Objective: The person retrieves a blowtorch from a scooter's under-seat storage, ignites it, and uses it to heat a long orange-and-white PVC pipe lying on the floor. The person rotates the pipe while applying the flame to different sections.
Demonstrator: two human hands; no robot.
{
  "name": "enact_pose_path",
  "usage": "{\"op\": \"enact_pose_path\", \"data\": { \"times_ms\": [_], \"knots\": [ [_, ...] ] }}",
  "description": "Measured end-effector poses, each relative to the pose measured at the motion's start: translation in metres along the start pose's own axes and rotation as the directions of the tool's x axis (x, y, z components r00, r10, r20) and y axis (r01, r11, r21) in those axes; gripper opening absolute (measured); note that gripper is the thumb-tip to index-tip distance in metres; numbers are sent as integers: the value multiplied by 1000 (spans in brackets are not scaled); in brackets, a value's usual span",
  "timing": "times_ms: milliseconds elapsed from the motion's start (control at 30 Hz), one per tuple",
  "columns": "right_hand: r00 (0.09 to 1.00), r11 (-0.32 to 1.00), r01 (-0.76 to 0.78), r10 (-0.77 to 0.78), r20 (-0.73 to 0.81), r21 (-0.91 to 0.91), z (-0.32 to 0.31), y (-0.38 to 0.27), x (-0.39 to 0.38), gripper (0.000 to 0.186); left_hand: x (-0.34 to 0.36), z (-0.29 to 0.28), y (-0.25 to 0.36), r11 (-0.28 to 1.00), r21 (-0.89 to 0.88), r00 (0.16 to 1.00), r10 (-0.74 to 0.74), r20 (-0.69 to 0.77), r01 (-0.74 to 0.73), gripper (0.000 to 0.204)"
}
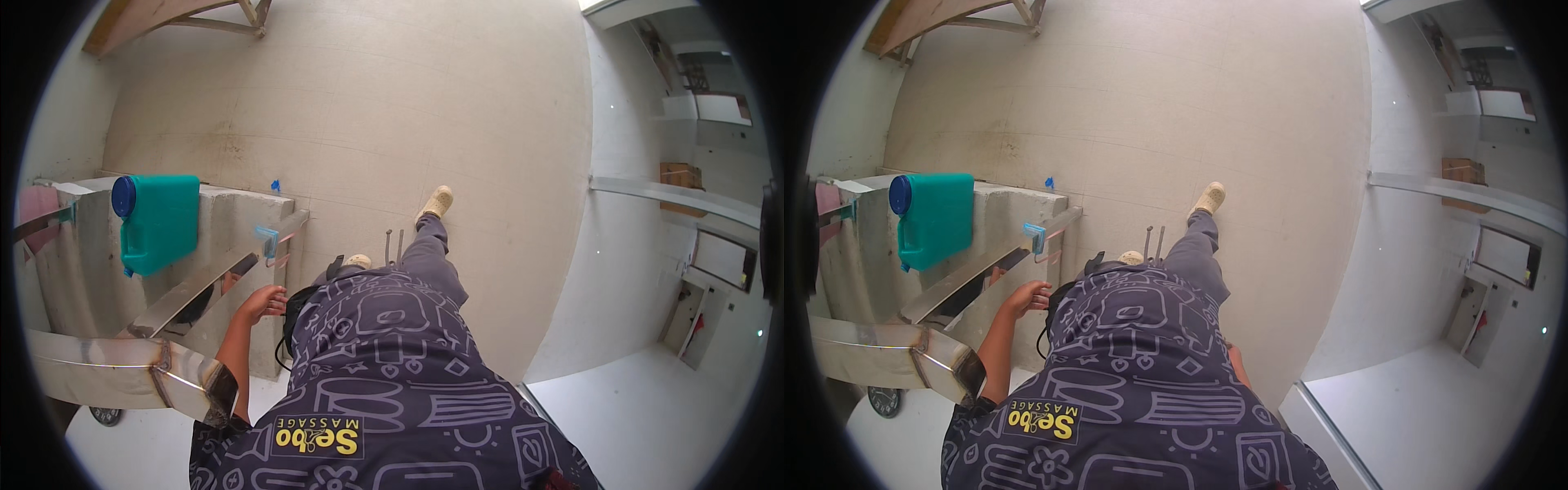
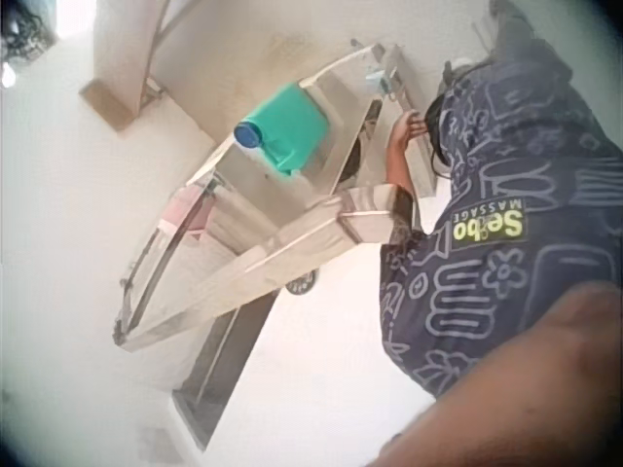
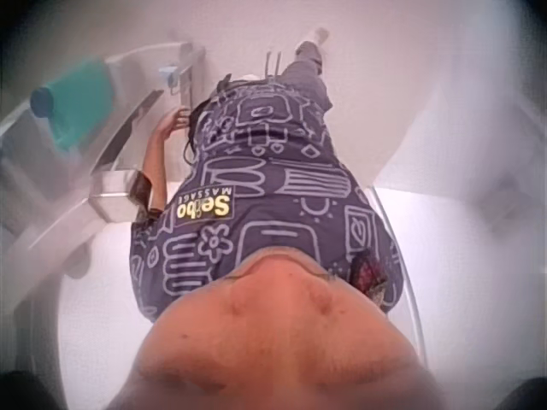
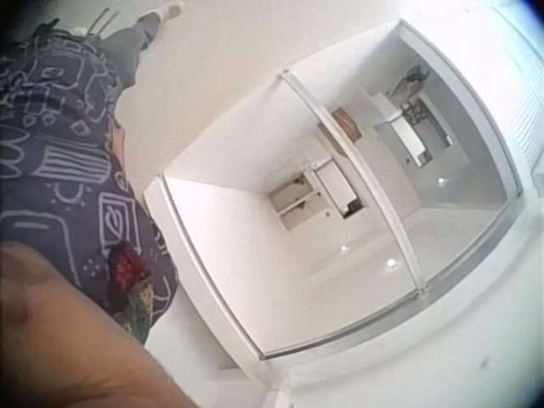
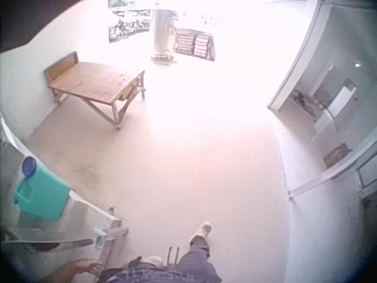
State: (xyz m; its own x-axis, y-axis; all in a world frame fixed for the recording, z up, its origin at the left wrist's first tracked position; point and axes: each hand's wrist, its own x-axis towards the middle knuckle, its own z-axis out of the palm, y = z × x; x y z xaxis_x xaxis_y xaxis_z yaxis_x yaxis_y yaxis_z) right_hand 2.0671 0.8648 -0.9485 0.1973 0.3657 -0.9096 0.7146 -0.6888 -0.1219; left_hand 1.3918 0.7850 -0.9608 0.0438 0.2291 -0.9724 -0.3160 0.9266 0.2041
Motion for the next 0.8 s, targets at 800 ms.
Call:
{"op": "enact_pose_path", "data": {
  "times_ms": [800],
  "knots": [
    [768, 719, 551, -636, -79, -425, -484, -1036, 382, 31, -175, 342, 1029, -817, 359, -805, 547, 232, -451, 20]
  ]
}}
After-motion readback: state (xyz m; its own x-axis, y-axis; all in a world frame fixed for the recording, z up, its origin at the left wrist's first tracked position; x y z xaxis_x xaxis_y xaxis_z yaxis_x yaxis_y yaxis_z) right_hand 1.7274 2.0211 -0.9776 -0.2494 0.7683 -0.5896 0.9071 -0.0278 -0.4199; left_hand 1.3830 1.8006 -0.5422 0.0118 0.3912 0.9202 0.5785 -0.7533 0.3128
